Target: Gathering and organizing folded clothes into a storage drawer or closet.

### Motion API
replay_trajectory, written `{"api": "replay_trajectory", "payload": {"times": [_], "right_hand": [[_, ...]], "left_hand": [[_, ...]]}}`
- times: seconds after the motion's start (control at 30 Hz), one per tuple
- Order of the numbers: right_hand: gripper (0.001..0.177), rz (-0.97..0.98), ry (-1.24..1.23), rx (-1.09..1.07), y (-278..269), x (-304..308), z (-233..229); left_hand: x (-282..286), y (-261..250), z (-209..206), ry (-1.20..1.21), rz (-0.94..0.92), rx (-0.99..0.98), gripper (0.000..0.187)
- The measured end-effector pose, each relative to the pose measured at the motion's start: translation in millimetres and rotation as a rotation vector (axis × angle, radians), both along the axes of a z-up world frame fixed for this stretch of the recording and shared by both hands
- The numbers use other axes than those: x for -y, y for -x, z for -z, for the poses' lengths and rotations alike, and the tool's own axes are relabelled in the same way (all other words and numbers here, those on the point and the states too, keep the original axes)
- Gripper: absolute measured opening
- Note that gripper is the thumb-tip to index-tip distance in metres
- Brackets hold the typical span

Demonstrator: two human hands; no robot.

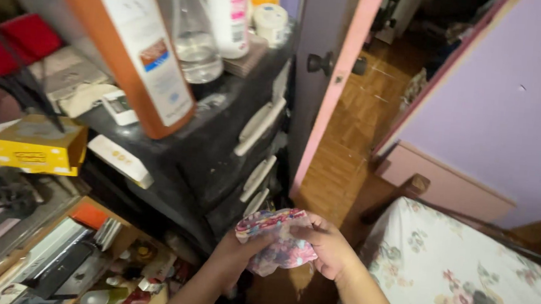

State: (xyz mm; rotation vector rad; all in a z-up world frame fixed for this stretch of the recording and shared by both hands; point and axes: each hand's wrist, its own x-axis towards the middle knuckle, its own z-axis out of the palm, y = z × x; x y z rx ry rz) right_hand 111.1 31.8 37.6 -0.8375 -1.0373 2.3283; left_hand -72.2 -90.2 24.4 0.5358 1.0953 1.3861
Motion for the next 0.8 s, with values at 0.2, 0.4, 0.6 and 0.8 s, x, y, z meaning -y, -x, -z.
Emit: {"api": "replay_trajectory", "payload": {"times": [0.2,0.4,0.6,0.8], "right_hand": [[0.034,0.023,-0.447,0.084,50,-39,-6],[0.031,0.123,-0.289,-0.154,113,-62,-85],[0.013,0.107,-0.183,-0.269,139,-86,-87],[0.009,0.026,-0.142,-0.232,136,-96,-89]], "left_hand": [[8,29,-13,-0.004,-0.127,-0.087,0.037],[22,41,-65,-0.156,-0.115,-0.06,0.037],[22,38,-102,-0.158,-0.196,-0.018,0.041],[12,18,-150,-0.229,-0.297,-0.148,0.044]]}}
